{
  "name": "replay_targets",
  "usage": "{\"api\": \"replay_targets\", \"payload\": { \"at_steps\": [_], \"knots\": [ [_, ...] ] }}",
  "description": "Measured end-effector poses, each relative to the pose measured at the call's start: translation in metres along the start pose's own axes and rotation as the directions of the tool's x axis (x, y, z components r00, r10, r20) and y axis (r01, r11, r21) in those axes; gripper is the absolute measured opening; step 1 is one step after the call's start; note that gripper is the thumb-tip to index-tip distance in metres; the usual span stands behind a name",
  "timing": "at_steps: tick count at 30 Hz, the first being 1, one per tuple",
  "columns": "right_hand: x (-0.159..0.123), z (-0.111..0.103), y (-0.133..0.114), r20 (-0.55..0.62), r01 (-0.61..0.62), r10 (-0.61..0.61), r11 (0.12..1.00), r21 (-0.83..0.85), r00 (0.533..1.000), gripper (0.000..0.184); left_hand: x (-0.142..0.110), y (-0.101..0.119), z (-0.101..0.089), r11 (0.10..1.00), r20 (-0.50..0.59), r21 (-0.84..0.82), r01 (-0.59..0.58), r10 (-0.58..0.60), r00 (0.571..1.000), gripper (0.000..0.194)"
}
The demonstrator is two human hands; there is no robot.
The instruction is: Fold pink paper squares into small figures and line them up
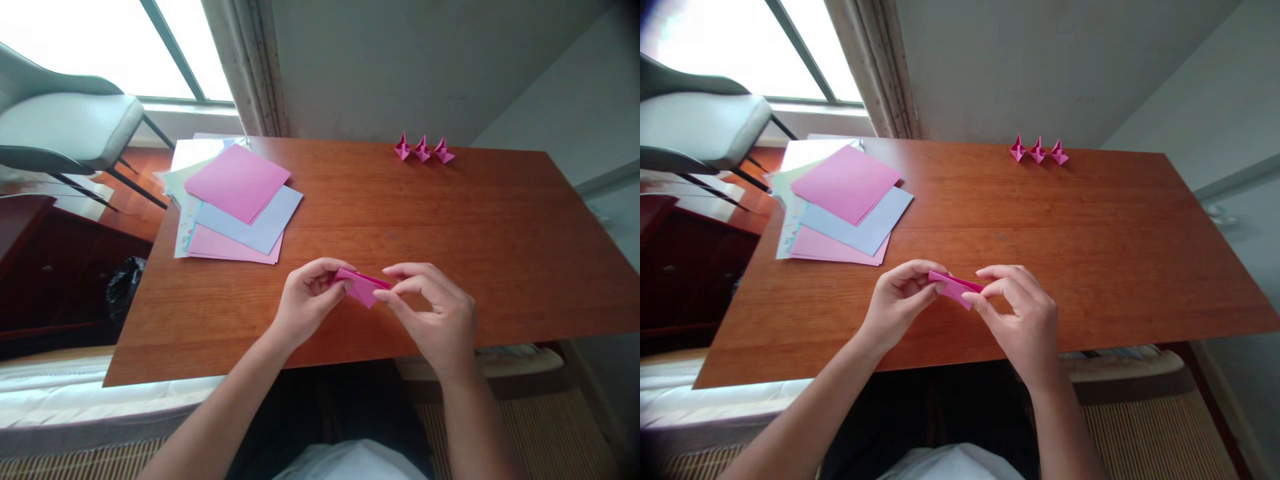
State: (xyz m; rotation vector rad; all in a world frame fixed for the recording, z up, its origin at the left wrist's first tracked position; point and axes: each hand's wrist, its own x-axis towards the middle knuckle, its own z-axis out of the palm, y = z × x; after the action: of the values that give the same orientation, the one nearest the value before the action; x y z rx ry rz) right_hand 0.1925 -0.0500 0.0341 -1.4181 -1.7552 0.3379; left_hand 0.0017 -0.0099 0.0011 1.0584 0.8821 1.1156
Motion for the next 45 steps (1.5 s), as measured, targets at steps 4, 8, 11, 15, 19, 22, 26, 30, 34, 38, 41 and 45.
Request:
{"api": "replay_targets", "payload": {
  "at_steps": [4,8,11,15,19,22,26,30,34,38,41,45],
  "knots": [
    [0.002,0.000,0.000,0.003,-0.013,0.013,1.000,0.020,1.000,0.008,-0.001,-0.001,0.000,1.000,0.037,0.009,0.005,-0.006,0.999,0.012],
    [0.010,0.010,-0.006,0.070,0.007,-0.010,0.999,0.048,0.998,0.005,-0.001,-0.002,0.001,0.999,0.079,0.006,0.034,-0.034,0.996,0.016],
    [0.016,0.017,-0.010,0.147,-0.056,0.043,0.994,0.089,0.988,0.006,-0.001,-0.004,0.001,0.999,0.091,0.037,0.030,-0.034,0.995,0.017],
    [0.021,0.018,-0.010,0.229,-0.130,0.102,0.985,0.114,0.968,0.008,-0.001,-0.007,0.001,0.999,0.089,0.049,0.013,-0.017,0.996,0.025],
    [0.022,0.016,-0.008,0.233,-0.146,0.116,0.982,0.118,0.965,0.007,-0.001,-0.005,0.002,0.996,0.040,0.070,0.050,-0.053,0.998,0.023],
    [0.020,0.014,-0.008,0.228,-0.157,0.127,0.980,0.122,0.965,0.008,0.000,-0.001,0.002,0.994,0.007,0.068,0.084,-0.085,0.996,0.020],
    [0.020,0.014,-0.009,0.233,-0.160,0.127,0.978,0.132,0.964,0.008,0.001,0.001,0.002,0.994,-0.008,0.075,0.078,-0.078,0.997,0.019],
    [0.021,0.014,-0.009,0.242,-0.182,0.142,0.971,0.154,0.960,0.009,0.000,-0.001,0.001,0.995,-0.006,0.083,0.059,-0.059,0.998,0.017],
    [0.021,0.015,-0.009,0.259,-0.215,0.167,0.961,0.173,0.951,0.009,-0.002,-0.004,0.000,0.994,0.022,0.101,0.043,-0.046,0.999,0.014],
    [0.020,0.017,-0.006,0.229,-0.266,0.221,0.945,0.190,0.948,0.011,-0.002,-0.004,0.001,0.990,0.022,0.125,0.061,-0.064,0.998,0.018],
    [0.016,0.018,-0.001,0.190,-0.338,0.297,0.907,0.249,0.936,0.011,-0.001,-0.004,0.001,0.986,0.040,0.149,0.080,-0.087,0.995,0.019],
    [0.015,0.013,0.008,0.250,-0.385,0.317,0.871,0.305,0.915,0.012,-0.001,-0.004,0.001,0.967,0.064,0.245,0.069,-0.087,0.994,0.018]
  ]
}}
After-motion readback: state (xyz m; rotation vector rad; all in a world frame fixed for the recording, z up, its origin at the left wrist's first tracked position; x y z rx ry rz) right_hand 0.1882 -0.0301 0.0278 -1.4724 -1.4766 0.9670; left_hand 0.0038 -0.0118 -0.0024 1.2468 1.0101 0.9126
